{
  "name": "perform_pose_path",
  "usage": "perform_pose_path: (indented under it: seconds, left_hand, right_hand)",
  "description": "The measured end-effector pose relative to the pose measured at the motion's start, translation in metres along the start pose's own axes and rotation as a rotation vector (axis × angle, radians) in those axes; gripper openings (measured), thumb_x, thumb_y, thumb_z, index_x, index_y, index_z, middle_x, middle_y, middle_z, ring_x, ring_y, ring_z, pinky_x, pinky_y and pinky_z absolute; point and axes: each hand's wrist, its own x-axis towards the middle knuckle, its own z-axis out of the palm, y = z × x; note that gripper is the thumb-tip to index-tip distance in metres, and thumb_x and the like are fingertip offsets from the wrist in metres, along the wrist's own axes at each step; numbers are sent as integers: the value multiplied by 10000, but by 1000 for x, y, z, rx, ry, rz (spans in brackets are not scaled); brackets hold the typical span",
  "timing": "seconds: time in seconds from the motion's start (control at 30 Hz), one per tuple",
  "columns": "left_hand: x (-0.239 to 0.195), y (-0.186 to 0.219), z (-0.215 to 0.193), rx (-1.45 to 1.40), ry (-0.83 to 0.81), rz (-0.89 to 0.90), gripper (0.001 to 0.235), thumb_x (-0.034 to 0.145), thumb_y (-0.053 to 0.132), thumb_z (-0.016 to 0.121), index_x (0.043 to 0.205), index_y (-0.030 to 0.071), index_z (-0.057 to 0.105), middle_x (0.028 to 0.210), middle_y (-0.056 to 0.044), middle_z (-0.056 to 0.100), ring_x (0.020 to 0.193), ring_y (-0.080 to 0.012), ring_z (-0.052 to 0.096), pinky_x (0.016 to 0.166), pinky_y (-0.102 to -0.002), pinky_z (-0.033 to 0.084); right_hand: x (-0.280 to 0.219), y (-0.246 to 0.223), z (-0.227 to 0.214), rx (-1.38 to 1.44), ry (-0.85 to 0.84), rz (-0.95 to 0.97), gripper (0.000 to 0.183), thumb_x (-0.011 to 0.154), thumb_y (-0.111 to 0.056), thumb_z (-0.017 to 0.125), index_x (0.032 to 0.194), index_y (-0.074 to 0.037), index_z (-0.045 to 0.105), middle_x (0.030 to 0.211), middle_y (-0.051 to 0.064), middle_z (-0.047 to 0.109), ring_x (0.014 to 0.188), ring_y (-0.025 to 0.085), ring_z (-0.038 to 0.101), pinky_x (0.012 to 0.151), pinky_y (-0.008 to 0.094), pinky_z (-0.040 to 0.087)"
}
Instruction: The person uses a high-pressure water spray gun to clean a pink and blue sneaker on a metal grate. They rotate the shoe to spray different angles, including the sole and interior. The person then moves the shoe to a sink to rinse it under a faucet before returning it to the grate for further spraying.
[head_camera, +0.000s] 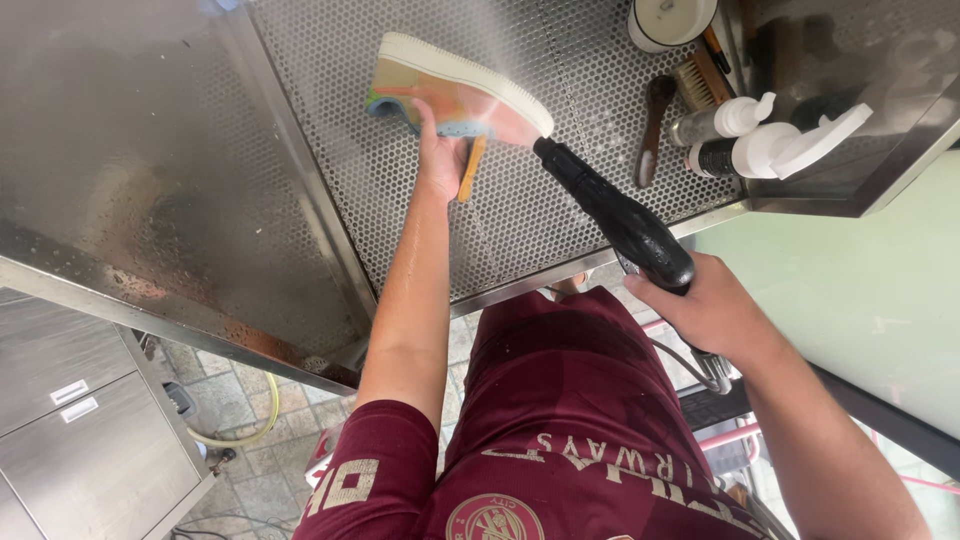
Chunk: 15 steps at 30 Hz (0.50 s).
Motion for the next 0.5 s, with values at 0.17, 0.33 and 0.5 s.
perform_pose_path:
  seconds: [0.17, 0.33, 0.5]
  left_hand:
    - [6, -6, -8, 8, -28, 30, 1275, 754, 954, 334, 1631, 37, 209, 1673, -168, 305, 1548, -333, 278, 1265, -496, 219]
    - [1, -5, -3, 69, -64, 45, 1288, 747, 968, 322, 1631, 38, 214, 1675, -179, 315, 1550, -336, 291, 1272, -495, 227]
    - [-3, 0, 2, 26, -78, 63, 1264, 749, 950, 340, 1633, 54, 224, 1676, -161, 311, 1534, -335, 316, 1262, -504, 255]
  right_hand:
    - [2, 1, -2, -30, 1, 30, 370, 844, -377, 757, 861, -10, 713, 628, 90, 640, 614, 186, 601, 622, 370, 501]
    - [5, -6, -1, -21, -18, 58, 381, 843, -393, 751, 888, -15, 726, 635, 109, 642, 625, 205, 606, 632, 389, 503]
    - [6, -17, 0, -49, -27, 39, 371, 844, -395, 740, 890, -26, 731, 623, 124, 638, 607, 220, 612, 644, 391, 505]
